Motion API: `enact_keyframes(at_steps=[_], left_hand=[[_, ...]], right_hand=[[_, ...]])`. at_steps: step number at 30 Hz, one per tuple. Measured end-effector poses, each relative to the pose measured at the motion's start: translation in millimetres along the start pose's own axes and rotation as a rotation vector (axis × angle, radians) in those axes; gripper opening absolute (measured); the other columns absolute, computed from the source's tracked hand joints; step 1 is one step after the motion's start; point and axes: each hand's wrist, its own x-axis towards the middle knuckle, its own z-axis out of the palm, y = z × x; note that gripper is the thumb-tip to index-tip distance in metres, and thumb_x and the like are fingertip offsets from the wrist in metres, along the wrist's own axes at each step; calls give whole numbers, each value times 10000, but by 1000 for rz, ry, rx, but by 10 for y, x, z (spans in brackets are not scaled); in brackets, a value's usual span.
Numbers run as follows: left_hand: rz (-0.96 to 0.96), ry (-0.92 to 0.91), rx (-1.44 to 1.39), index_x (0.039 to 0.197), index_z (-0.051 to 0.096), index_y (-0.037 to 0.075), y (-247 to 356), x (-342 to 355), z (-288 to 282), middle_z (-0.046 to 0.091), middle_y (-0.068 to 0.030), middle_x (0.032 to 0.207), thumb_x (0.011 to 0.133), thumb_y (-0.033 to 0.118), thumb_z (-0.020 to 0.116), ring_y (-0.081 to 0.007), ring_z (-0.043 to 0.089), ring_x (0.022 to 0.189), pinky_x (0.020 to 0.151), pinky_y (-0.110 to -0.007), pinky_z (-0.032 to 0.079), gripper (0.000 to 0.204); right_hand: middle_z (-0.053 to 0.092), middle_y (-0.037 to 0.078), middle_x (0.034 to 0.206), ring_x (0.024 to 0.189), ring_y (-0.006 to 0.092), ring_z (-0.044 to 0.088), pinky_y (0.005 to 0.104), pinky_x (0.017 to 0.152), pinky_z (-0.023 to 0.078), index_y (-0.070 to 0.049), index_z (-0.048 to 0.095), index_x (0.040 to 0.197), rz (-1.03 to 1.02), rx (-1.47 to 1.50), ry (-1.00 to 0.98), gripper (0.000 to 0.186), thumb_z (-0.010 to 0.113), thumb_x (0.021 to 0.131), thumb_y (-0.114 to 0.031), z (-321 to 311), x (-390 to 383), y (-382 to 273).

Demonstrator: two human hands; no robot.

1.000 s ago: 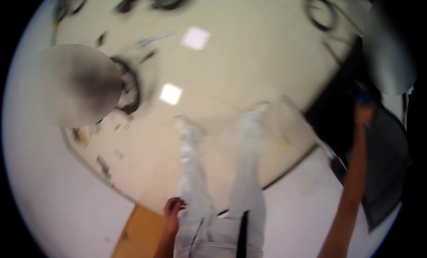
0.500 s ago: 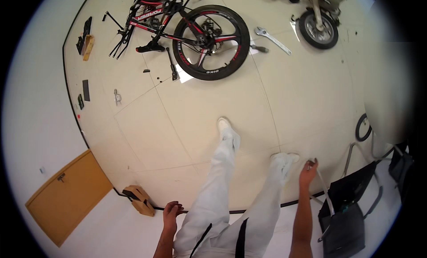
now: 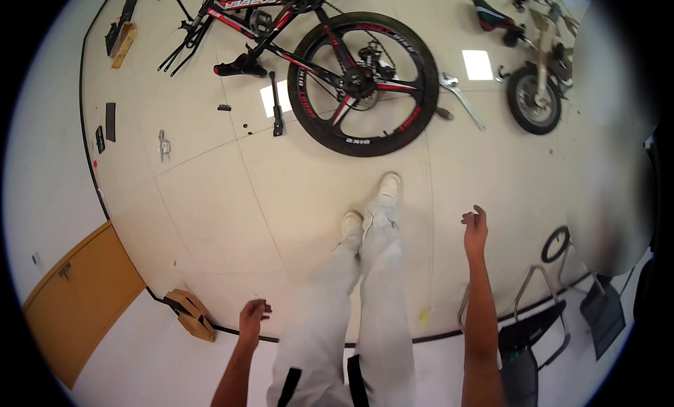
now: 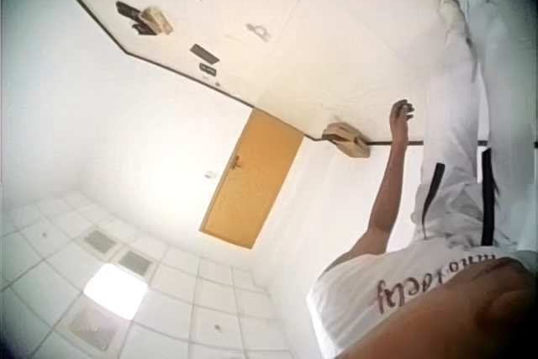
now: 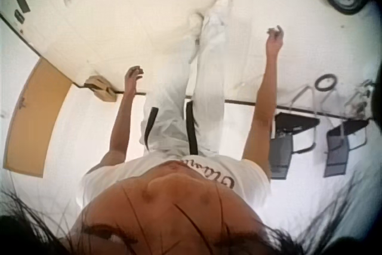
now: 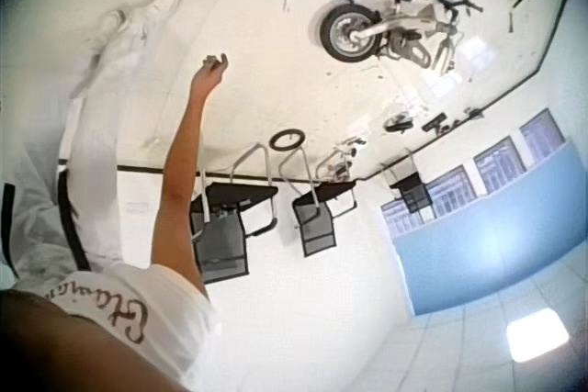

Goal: The person sits on the floor and uses a cordless drill and a wrench to work on a bicycle's rear wheel and chain. They remove the wheel, adjust the chain on the gears, and reattach the wheel to the frame.

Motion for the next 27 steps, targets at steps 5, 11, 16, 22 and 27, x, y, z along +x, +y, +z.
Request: enact_keyframes(at_steps=[5,11,16,22,27], left_hand=[[170,-15,170,1101,637,16,500,2791,655,675,-59,993,949,248,588,-140,611,919,802,-300,477,281],[747,393,403,1183,591,-66,1430,5530,1564,632,-211,1130,794,236,730,-303,605,1032,898,-386,481,512],[768,428,366,1221,570,-103,1886,6493,1695,612,-248,1032,797,298,746,-336,592,1029,844,-408,495,610],[854,411,465,870,604,-62,1965,6362,1968,646,-174,818,745,156,710,-273,649,671,629,-370,518,273],[629,172,180,1017,531,-43,1714,6226,1810,620,-107,828,750,139,715,-193,603,710,640,-317,488,372]], right_hand=[[652,105,930,826,163,618,305,796,506,40,525,1250,11,7,54,321,497,982,-133,1122,1223,840],[631,112,1074,970,171,603,299,911,447,53,489,1288,2,121,15,355,500,985,-131,2355,1656,1508],[592,110,1181,1068,190,562,305,949,432,56,500,1276,-238,80,320,353,500,1005,-170,2315,2254,1876],[638,89,955,830,162,601,287,787,488,40,523,1274,-366,370,855,372,470,932,-95,1453,3546,1092],[658,121,1009,885,172,612,289,843,474,24,546,1260,-587,399,895,358,518,949,-151,1278,3449,150]])
